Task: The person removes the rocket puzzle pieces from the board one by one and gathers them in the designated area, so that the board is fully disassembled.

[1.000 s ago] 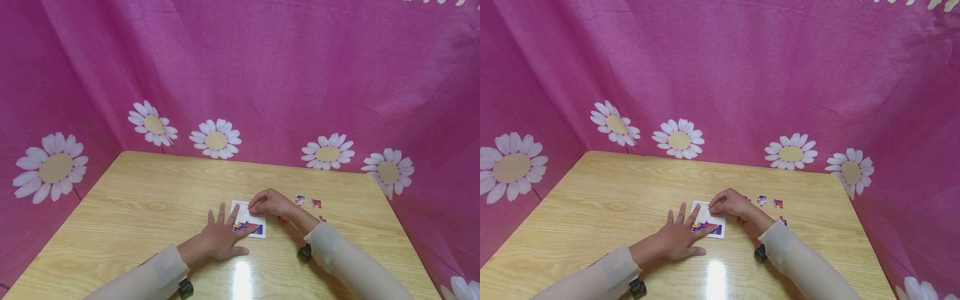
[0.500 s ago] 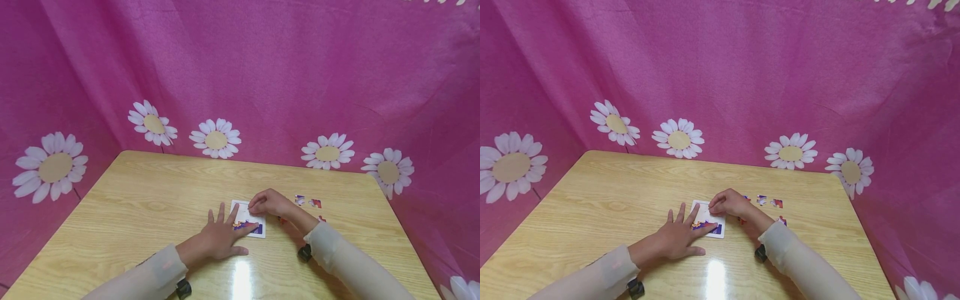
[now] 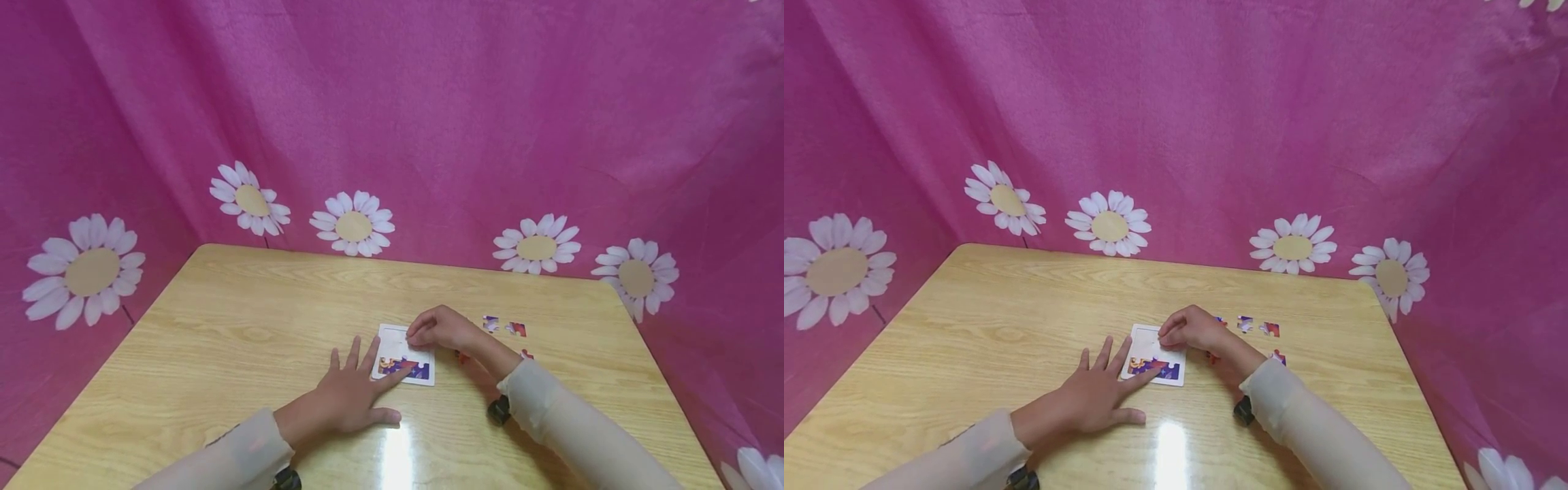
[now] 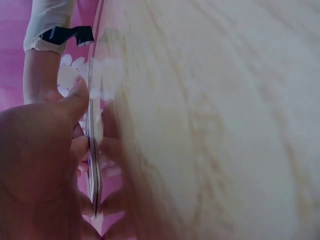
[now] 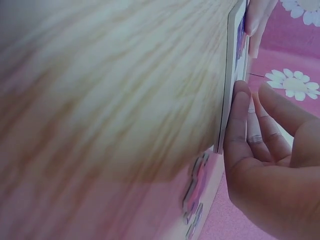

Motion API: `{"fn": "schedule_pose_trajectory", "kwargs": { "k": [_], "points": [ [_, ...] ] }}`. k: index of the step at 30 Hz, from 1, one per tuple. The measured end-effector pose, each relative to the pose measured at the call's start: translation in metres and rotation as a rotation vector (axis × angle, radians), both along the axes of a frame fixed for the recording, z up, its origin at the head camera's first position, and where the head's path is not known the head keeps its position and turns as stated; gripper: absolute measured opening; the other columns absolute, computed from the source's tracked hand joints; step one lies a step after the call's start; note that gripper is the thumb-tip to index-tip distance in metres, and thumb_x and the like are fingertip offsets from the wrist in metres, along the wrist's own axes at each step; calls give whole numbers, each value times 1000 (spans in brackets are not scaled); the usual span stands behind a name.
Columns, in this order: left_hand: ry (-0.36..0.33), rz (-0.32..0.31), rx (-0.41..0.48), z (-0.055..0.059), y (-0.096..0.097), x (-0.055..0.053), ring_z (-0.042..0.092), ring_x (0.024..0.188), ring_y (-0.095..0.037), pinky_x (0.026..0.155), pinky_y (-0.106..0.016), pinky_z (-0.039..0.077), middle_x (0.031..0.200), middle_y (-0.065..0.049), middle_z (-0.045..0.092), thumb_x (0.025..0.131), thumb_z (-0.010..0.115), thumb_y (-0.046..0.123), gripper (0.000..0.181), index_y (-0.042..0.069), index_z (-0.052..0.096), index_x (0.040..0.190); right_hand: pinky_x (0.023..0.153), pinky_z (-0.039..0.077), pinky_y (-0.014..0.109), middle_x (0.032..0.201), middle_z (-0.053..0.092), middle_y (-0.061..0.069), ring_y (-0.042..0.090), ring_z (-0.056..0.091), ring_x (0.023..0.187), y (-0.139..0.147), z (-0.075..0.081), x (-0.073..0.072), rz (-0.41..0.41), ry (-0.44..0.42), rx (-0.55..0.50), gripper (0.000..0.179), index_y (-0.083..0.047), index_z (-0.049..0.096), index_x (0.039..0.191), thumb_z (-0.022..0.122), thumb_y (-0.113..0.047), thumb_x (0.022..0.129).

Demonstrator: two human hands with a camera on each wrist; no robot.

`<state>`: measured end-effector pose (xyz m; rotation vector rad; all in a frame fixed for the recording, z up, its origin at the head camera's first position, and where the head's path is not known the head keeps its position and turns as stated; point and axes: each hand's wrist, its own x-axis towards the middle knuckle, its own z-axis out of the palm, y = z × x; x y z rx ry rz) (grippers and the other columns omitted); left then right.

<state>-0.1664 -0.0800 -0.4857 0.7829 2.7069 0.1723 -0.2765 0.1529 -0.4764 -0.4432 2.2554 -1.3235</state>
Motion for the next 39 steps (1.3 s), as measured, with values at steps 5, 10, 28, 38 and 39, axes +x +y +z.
{"fn": "schedule_pose_trajectory", "kwargs": {
  "k": [5,10,28,38,39],
  "points": [
    [11,-1,-34,-1,1,1,3,152,-57,110,-82,16,171,-23,0,88,33,89,81,58,9,159,83,60,33,96,78,15,16,75,85,0,0,0,9,0,-13,14,6,76,103,74,-3,93],
    [27,-9,-62,-1,2,1,4,152,-57,110,-81,18,171,-22,1,88,33,89,82,57,9,160,86,56,29,94,79,9,11,71,86,-4,3,2,41,63,32,14,1,79,101,78,-8,91],
    [43,-28,-89,2,2,2,3,152,-57,110,-81,18,172,-22,2,91,34,86,78,54,16,161,85,54,26,90,79,5,9,71,83,-37,10,5,211,72,72,13,-1,79,102,77,-9,92],
    [38,-23,-79,2,2,3,3,153,-57,110,-81,18,172,-22,2,91,37,84,78,54,18,161,78,58,26,88,79,10,11,73,78,-42,7,-3,211,-32,65,10,3,77,99,76,-1,91],
    [37,-21,-80,2,2,3,4,153,-57,110,-81,18,172,-22,3,91,37,84,78,54,17,161,78,59,26,88,79,10,11,73,78,-43,7,-5,221,-41,69,10,3,77,99,76,-1,91]
  ]
}}
